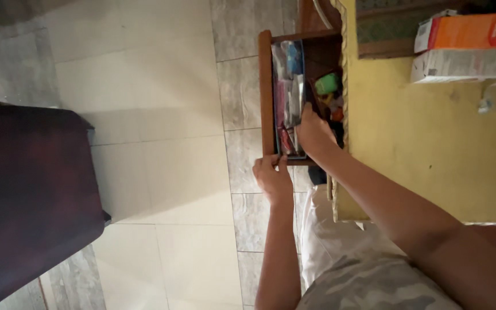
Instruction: The person sorts small packaged items and tools on a table, then places them into a blue tray and a wooden drawer. They handle packets, a green container, a brush, and a pen, arranging them neatly before closing the drawer.
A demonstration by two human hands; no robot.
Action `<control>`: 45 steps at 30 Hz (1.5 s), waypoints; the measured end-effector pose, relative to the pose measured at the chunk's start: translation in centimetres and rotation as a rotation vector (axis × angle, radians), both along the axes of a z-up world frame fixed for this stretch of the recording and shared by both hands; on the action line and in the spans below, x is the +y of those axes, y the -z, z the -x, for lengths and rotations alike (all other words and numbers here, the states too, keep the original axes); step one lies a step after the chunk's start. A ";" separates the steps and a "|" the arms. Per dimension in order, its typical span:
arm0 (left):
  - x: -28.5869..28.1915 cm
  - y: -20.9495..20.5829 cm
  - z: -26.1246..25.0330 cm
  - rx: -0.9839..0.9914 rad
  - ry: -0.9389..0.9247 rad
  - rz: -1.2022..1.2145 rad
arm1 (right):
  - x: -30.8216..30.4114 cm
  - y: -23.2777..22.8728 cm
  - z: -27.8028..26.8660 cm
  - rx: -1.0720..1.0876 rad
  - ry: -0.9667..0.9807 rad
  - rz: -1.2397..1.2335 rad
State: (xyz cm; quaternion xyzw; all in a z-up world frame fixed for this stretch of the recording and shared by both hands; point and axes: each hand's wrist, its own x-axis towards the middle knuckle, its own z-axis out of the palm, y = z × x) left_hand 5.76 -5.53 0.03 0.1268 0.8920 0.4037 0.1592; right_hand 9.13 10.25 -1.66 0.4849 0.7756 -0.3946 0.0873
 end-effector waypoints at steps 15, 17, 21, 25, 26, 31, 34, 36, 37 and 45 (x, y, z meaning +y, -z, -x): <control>3.4 2.5 -2.8 0.300 0.563 -0.019 | 4.0 -3.4 -5.2 0.025 -0.109 -0.121; 5.6 3.6 -5.2 0.262 0.792 -0.102 | 5.3 -5.6 -6.7 0.156 -0.083 -0.219; 8.6 3.8 -3.1 0.072 1.037 -0.093 | 6.7 -9.3 -9.1 0.430 0.073 -0.238; 8.8 2.8 -1.5 0.223 1.177 0.084 | 6.8 -10.7 -11.0 0.408 0.130 -0.269; 8.5 2.7 -1.4 0.326 1.195 0.157 | 7.0 -10.7 -11.3 0.368 0.138 -0.248; 6.5 2.9 -0.7 0.550 1.189 0.442 | 7.9 -9.2 -14.0 0.323 0.172 -0.252; 6.5 3.1 -1.8 0.487 1.215 0.581 | 10.8 -7.5 -16.9 0.363 0.192 -0.455; 7.0 3.0 -2.4 0.409 1.235 0.694 | 14.6 -7.3 -19.4 0.278 0.129 -0.727; 7.3 2.9 -2.5 0.375 1.237 0.729 | 16.3 -7.3 -20.1 0.211 0.050 -0.849; 6.9 1.5 -1.5 0.290 1.197 0.598 | 22.6 -10.2 -20.1 0.117 0.071 -0.297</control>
